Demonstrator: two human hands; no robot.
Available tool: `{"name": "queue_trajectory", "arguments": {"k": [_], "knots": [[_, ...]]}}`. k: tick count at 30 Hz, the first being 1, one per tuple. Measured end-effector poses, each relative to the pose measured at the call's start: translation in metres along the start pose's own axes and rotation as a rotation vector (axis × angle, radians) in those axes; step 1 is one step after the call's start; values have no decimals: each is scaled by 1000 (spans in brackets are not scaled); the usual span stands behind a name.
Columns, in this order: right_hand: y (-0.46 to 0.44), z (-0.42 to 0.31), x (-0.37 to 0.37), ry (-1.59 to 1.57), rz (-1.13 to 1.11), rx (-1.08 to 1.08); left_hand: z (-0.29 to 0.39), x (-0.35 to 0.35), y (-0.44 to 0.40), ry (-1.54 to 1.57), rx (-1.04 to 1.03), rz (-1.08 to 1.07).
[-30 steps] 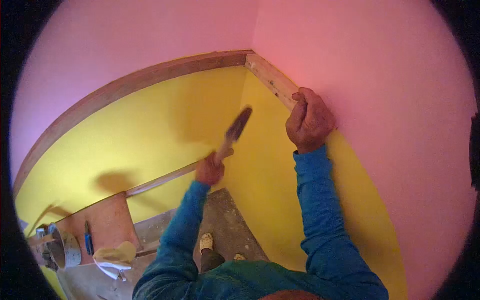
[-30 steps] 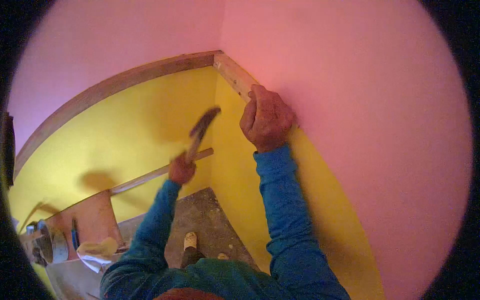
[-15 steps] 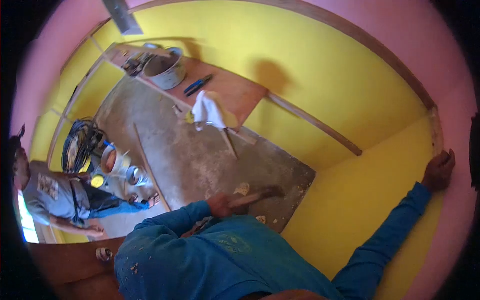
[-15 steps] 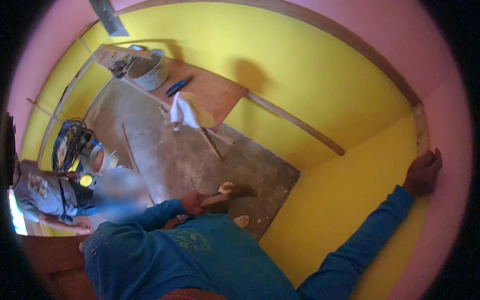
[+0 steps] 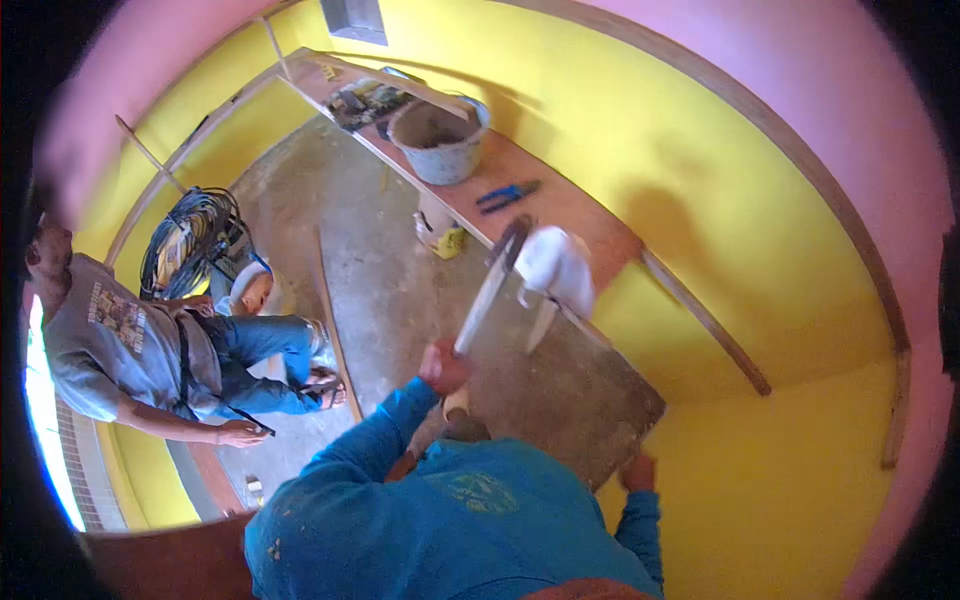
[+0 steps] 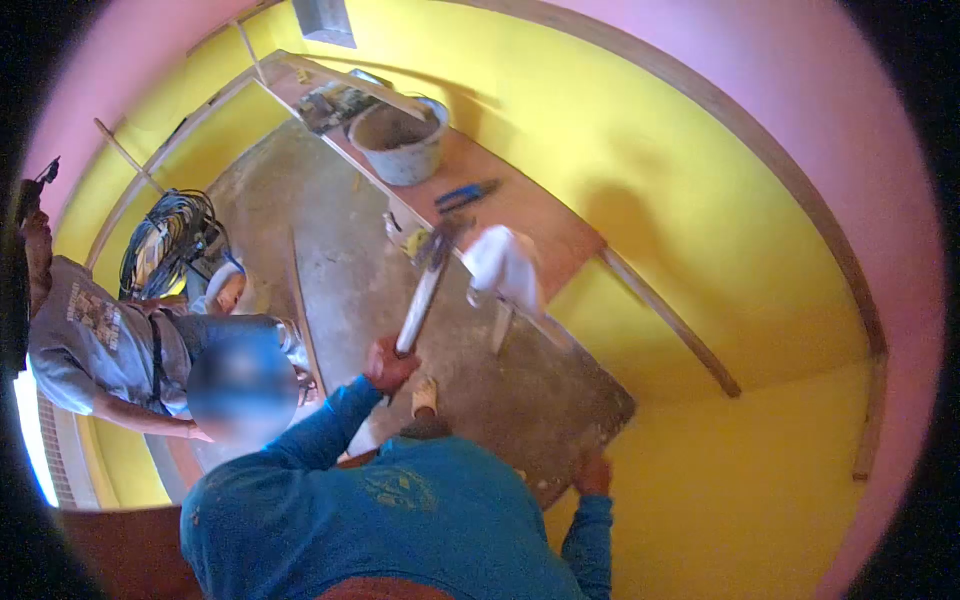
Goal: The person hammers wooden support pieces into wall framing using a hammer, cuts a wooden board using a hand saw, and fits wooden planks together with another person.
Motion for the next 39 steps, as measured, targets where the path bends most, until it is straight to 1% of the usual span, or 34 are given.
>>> {"name": "queue_trajectory", "arguments": {"k": [1,2,3,4,5,7,10,12,13,16,18,20,23,25,26,28,29,31,32,33,35,37,38,39], "knots": [[13,-8,-48,-220,79,49,-12,10,3,20,56,-43],[15,0,-107,122,-259,-113,-22,22,1,-46,49,-42],[23,-4,-136,187,-380,-138,-34,34,1,-109,46,-39],[30,-12,-155,212,-454,-156,-46,49,2,-171,47,-33],[31,-24,-160,200,-459,-148,-53,63,6,-152,30,-49],[15,-49,-159,163,-393,-97,-59,87,11,-132,-5,-95],[-6,-109,-137,139,-290,4,-74,122,17,-191,-14,-74],[-18,-147,-126,133,-236,83,-94,127,24,-197,-53,-80],[-32,-157,-122,133,-225,123,-98,110,21,-208,-53,-73],[-60,-200,-116,160,-198,222,-104,112,31,-124,-18,-34],[-79,-226,-121,183,-250,275,-102,122,26,-116,14,-49],[-91,-247,-134,220,-356,348,-114,133,26,-90,69,-67],[-120,-283,-159,292,-493,520,-130,141,15,-164,90,-67],[-145,-319,-171,347,-534,666,-111,150,-3,-173,38,-88],[-163,-338,-176,357,-544,725,-94,148,-21,-178,16,-104],[-196,-382,-185,317,-530,773,-64,145,-56,-298,-25,-184],[-204,-400,-178,228,-533,734,-50,140,-76,-355,-44,-232],[-216,-441,-157,46,-534,660,-24,121,-117,-368,-127,-305],[-196,-472,-106,5,-523,742,-18,106,-140,-373,-166,-363],[-186,-492,-75,-35,-508,828,-19,87,-164,-378,-204,-416],[-208,-491,-69,-172,-423,806,-28,44,-207,-429,-235,-438],[-245,-466,-100,-169,-293,824,-13,14,-238,-433,-236,-464],[-257,-459,-103,-168,-293,738,-20,-12,-257,-454,-307,-455],[-259,-454,-97,-163,-327,601,-31,-37,-271,-476,-378,-448]]}}
Point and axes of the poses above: each hand's wrist, its own y-axis away from the middle knuckle, its own x-axis out of the back of the hand, z = x × y, the point moved 8 cm from there along -y, towards the middle knuckle, and after that the axes turned 2 degrees about z, right-handed, at the moved point
